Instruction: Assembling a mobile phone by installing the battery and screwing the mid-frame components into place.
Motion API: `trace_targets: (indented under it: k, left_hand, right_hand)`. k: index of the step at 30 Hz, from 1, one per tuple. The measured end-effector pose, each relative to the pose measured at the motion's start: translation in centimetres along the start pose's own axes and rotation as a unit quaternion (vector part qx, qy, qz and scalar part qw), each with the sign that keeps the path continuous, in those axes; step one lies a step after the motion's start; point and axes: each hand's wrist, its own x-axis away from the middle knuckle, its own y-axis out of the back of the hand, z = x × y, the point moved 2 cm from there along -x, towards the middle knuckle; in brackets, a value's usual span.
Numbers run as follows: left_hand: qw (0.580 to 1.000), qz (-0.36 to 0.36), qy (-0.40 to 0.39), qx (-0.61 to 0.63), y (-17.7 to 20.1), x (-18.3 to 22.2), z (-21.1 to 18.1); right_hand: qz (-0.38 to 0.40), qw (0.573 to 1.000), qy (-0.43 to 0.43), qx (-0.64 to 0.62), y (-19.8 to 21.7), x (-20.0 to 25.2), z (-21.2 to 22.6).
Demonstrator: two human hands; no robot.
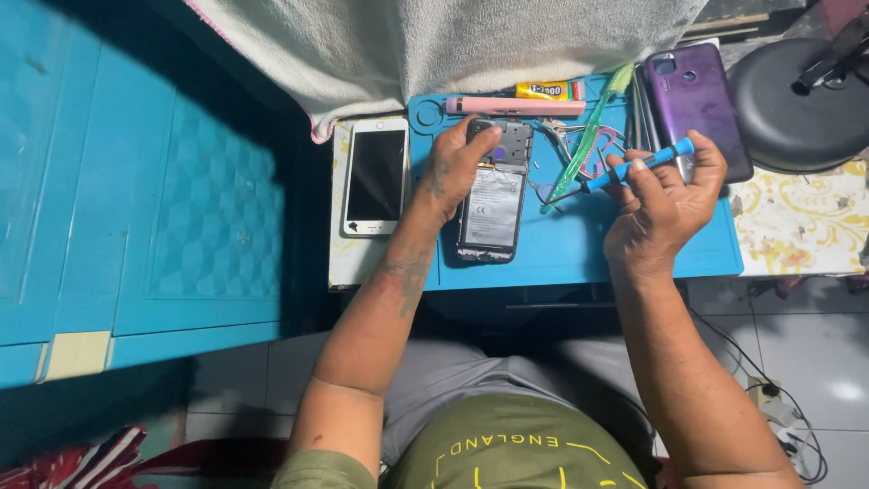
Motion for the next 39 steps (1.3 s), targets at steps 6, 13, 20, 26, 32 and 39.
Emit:
trace_targets:
  k: [6, 13, 20, 26, 32, 39]
  left_hand:
    - [0.995, -0.021, 0.022, -0.097, -0.3, 0.9, 0.0]
    - [0.947, -0.083, -0.078, -0.301, -0.6, 1.9, -0.3]
    - [0.919, -0.089, -0.075, -0.378, -1.6, 3.4, -1.5]
    - [0.895, -0.057, -0.060, -0.439, -2.2, 3.6, -1.7]
    - [0.868, -0.048, -0.078, -0.488, -2.6, 3.4, -1.0]
    - [0.850, -0.047, -0.107, -0.514, -3.0, 3.5, -0.7]
  right_hand:
    - [0.000, 1.000, 0.000, -0.014, 0.4, -0.2, -0.4]
    - [0.007, 1.000, 0.001, -0.019, 0.2, -0.1, -0.5]
    - [0.005, 1.000, 0.008, -0.022, 0.4, -0.3, -0.7]
    - [0.008, 1.000, 0.007, -0.015, 0.4, -0.5, -1.0]
    - [0.003, 1.000, 0.004, -0.019, 0.5, -0.7, -0.9]
    - [0.001, 1.000, 0.000, -0.015, 0.3, -0.7, -0.8]
